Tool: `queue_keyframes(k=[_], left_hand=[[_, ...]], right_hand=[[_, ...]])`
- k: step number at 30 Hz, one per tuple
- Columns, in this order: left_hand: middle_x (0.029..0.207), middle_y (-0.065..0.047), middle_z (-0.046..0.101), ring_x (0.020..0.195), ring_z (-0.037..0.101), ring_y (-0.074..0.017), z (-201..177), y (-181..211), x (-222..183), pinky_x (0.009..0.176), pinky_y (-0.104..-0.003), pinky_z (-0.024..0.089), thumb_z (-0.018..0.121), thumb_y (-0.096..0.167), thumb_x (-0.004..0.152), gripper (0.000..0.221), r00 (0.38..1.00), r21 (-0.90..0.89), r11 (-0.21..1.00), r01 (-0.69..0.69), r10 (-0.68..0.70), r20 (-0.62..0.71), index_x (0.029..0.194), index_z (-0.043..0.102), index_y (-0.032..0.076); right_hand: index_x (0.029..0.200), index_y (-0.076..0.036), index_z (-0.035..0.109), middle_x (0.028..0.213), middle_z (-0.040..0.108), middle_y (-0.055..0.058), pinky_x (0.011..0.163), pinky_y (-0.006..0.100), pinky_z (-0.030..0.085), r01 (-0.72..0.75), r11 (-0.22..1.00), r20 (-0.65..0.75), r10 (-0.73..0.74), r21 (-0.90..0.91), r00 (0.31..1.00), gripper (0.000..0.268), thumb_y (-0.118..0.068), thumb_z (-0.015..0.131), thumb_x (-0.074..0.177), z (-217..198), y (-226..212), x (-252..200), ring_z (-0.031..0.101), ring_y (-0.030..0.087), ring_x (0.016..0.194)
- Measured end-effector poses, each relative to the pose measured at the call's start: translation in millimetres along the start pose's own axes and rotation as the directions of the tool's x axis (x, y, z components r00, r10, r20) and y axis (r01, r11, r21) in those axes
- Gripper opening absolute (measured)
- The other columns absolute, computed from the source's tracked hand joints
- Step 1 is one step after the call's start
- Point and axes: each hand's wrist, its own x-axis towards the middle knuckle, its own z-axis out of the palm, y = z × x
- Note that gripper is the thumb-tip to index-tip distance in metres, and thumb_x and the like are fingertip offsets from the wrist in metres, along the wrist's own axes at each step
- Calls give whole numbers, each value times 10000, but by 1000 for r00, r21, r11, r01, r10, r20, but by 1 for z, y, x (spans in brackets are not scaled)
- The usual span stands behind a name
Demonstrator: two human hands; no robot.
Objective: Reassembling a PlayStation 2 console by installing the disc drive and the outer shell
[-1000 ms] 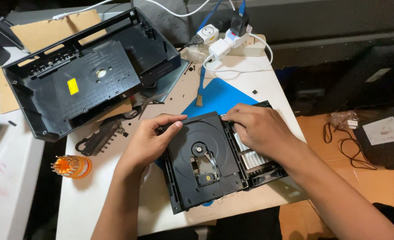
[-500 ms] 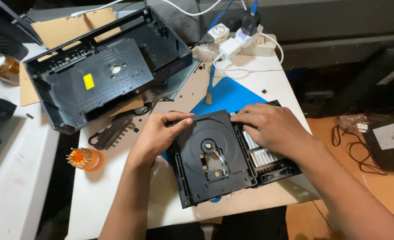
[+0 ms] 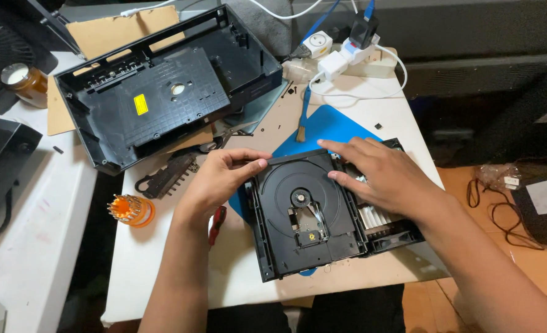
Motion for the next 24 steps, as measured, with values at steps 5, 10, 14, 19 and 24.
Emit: queue_keyframes(k=[5, 10, 14, 19, 24], left_hand=[[990, -97, 793, 844, 694, -86, -1, -2, 7, 804, -247, 599, 802, 34, 833, 320, 1000, -75, 997, 12, -13, -6, 1151, 770, 16], [867, -98, 794, 761, 687, -77, 0, 4, 3, 746, -244, 604, 846, 67, 813, 238, 999, -33, 999, 22, -24, -34, 1044, 809, 21], [884, -93, 800, 807, 641, -74, 5, 15, -4, 786, -277, 593, 790, 154, 892, 202, 1000, 5, 1000, 20, -20, -14, 1078, 822, 80], [946, -77, 803, 866, 612, -87, 1, 22, -8, 861, -309, 579, 736, 148, 924, 235, 998, 69, 996, 54, -56, 24, 1145, 814, 131], [1015, -105, 793, 890, 645, -93, -3, 3, 3, 907, -297, 576, 768, 65, 877, 337, 993, -66, 991, 113, -111, 38, 1212, 763, 30]], right_hand=[[1409, -256, 600, 1004, 691, 61, 799, 447, 576, -14, 1000, 61, 13, 9, 998, 437, -420, 513, 1014, 1, 3, 2, 665, 307, 996], [1400, -229, 612, 988, 693, 66, 827, 433, 568, -23, 999, 69, 21, 37, 997, 447, -424, 539, 1004, 2, 4, 3, 666, 296, 1003], [1421, -233, 585, 998, 690, 58, 848, 439, 558, -39, 996, 73, 34, 75, 997, 484, -436, 570, 982, 5, 8, 4, 659, 291, 1014], [1433, -211, 584, 1000, 689, 52, 848, 421, 548, -43, 995, 60, 38, 86, 997, 501, -425, 582, 980, 9, 13, 4, 654, 277, 1007], [1419, -184, 586, 1006, 680, 74, 843, 427, 539, -22, 998, 68, 18, 64, 998, 485, -426, 558, 999, 8, 12, 5, 647, 297, 1008]])
